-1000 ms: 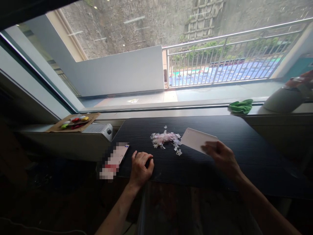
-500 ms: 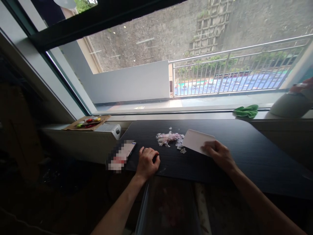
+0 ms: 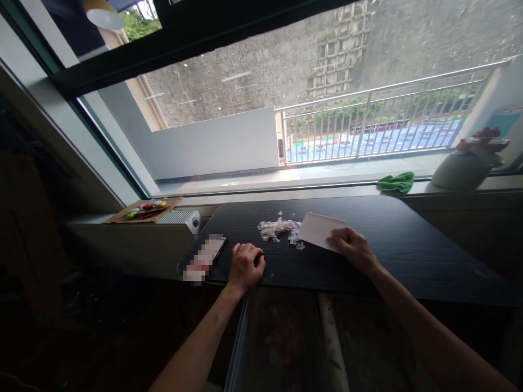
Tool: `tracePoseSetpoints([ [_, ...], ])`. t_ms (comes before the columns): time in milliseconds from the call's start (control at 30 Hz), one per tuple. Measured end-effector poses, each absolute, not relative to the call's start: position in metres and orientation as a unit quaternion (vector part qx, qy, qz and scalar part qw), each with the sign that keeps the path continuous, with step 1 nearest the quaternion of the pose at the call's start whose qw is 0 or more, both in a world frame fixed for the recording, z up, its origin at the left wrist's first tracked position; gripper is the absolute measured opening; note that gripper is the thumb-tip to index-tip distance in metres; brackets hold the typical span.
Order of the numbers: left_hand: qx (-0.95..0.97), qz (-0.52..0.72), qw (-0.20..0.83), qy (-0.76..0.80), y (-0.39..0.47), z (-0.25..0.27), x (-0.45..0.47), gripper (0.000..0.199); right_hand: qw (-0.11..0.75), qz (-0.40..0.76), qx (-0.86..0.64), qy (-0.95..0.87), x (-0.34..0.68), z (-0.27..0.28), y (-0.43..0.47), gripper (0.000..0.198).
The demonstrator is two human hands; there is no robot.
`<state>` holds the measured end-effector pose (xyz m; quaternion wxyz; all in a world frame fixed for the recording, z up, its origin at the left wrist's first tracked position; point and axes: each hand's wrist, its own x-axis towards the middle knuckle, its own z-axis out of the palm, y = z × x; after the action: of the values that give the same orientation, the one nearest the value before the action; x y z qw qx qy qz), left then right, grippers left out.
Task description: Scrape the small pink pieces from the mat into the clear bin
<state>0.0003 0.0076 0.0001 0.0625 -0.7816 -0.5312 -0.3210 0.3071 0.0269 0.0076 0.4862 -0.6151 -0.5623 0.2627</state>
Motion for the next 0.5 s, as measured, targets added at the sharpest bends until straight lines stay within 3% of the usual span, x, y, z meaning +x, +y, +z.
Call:
tracePoseSetpoints([
  [500,-0.78,-0.316,0.058,-0.537,0.0062,0.0014,0.002,0.01,0.461,0.222,-0.64,-0.573,0.3083,0.0109,0.0259,0.026],
])
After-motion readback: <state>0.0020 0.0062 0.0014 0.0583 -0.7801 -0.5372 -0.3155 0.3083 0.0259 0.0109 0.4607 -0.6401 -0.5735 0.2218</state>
